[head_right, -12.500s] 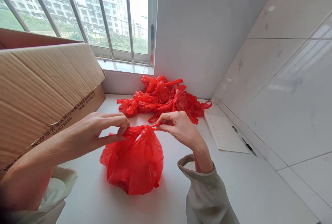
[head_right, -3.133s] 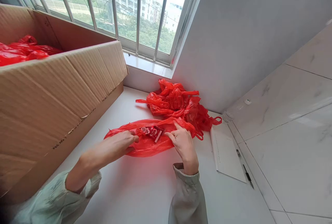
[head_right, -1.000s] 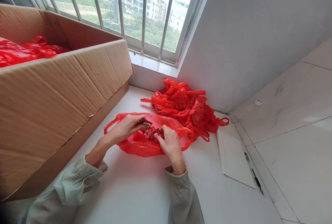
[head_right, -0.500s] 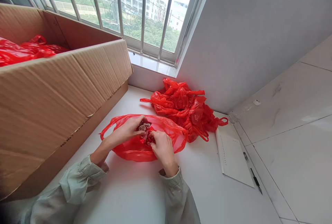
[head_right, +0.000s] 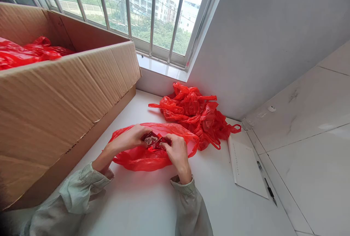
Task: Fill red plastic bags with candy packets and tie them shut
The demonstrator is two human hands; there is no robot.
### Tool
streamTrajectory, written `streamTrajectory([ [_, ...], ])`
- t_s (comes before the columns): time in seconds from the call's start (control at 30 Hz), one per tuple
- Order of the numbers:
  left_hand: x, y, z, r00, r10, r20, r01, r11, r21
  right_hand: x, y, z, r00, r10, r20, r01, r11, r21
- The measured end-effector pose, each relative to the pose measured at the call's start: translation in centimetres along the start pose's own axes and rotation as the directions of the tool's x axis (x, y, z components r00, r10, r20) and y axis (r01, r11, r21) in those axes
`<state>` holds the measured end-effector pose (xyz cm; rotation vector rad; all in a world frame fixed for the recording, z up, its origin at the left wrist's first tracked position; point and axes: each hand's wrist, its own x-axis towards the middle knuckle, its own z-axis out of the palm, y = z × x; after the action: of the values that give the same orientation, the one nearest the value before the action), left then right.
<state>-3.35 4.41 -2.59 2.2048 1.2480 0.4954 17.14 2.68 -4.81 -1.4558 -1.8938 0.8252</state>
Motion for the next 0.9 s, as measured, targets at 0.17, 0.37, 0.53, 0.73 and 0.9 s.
streamTrajectory([
  [0.17,0.2,0.5,-0.1,0.999,-0.009,-0.033,0.005,0.993,-0.116,0.0,0.5,-0.7,0.999,0.037,-0.005,-0.037,0.999,0.010],
  [0.37,-0.1,0.8,-0.4,0.995,-0.014,-0.094,0.002,0.991,-0.133,-0.4,0.1,-0.8,0.996,0.062,0.065,-0.061,0.998,-0.009],
  [0.53,-0.6,0.6,-0.2,0.994,-0.080,-0.072,0.088,0.989,0.116,-1.0,-0.8,-1.1,0.978,0.037,0.206,-0.017,0.995,-0.095],
  [0.73,-0.7,0.8,0.2,0.989,-0.125,-0.078,0.140,0.964,0.225,-0.9,-0.9,-1.1,0.985,0.012,0.172,-0.002,0.998,-0.055],
  [0.9,-1.0,1.2,-0.6,0.989,0.009,0.148,-0.026,0.993,0.112,-0.5,-0.7,-1.3,0.998,0.025,0.058,-0.030,0.996,0.079],
])
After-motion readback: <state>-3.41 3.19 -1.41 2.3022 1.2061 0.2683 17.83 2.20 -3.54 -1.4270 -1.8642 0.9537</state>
